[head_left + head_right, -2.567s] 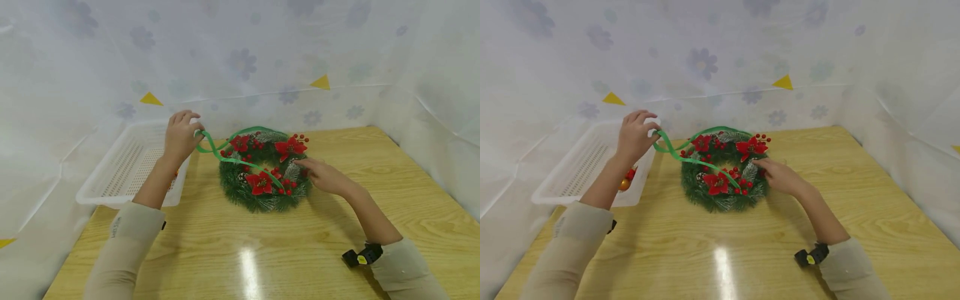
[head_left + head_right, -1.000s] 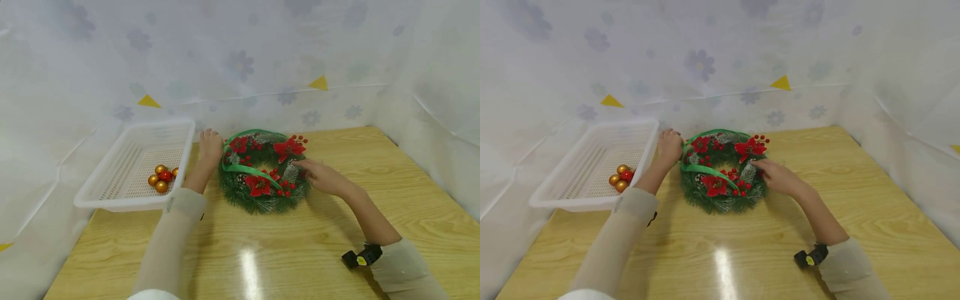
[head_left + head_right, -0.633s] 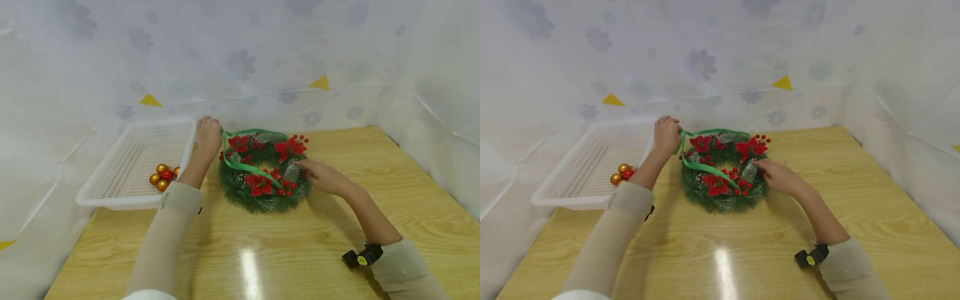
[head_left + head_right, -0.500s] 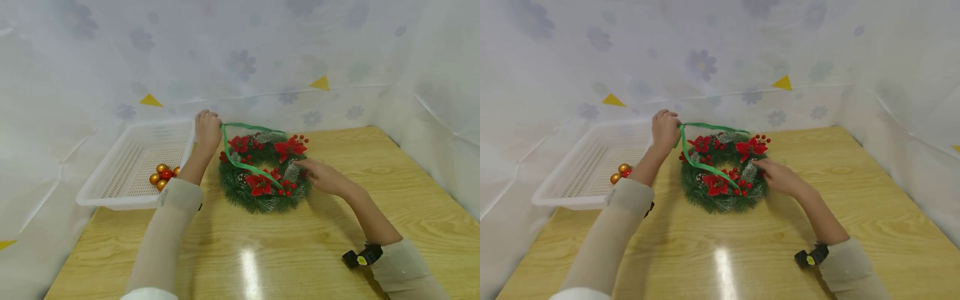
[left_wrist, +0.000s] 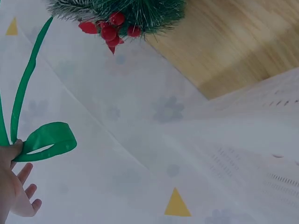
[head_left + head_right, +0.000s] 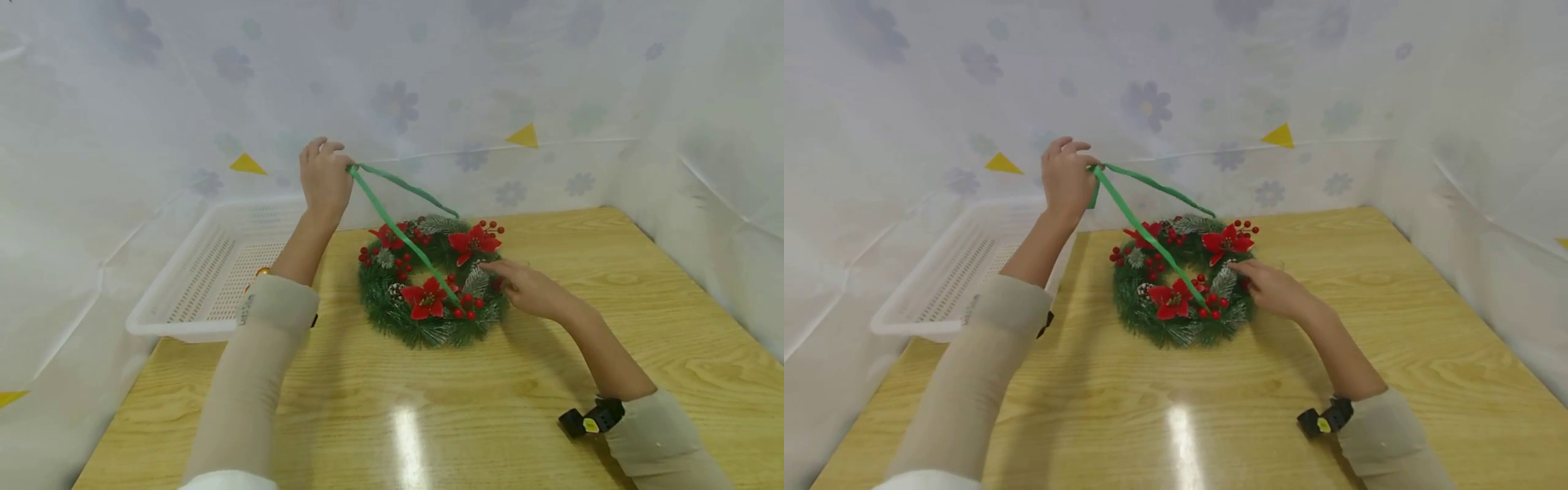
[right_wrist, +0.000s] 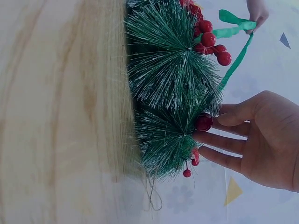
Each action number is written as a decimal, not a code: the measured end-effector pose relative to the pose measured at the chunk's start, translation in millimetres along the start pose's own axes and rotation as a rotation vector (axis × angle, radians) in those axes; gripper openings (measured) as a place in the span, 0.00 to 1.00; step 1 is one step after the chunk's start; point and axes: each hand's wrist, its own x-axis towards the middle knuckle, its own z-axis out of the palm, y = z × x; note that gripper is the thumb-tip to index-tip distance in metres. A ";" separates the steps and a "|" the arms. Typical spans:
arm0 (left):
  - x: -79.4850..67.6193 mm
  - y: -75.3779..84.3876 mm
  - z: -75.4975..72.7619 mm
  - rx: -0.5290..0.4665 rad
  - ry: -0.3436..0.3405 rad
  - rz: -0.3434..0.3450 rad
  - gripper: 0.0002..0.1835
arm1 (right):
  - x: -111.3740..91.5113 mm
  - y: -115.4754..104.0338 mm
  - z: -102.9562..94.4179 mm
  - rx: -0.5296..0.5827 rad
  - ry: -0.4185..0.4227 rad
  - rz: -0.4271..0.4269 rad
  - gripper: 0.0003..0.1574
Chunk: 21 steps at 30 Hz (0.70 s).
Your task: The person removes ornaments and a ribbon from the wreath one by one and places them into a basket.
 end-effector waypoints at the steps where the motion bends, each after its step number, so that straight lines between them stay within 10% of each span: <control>1: 1.3 -1.5 -3.1 0.000 0.008 -0.002 0.15 | 0.1 0.2 0.0 -0.001 0.000 0.001 0.32; 21: 32.8 -71.6 -92.7 -0.053 0.251 -0.059 0.18 | 3.2 5.2 0.4 -0.002 0.004 0.002 0.30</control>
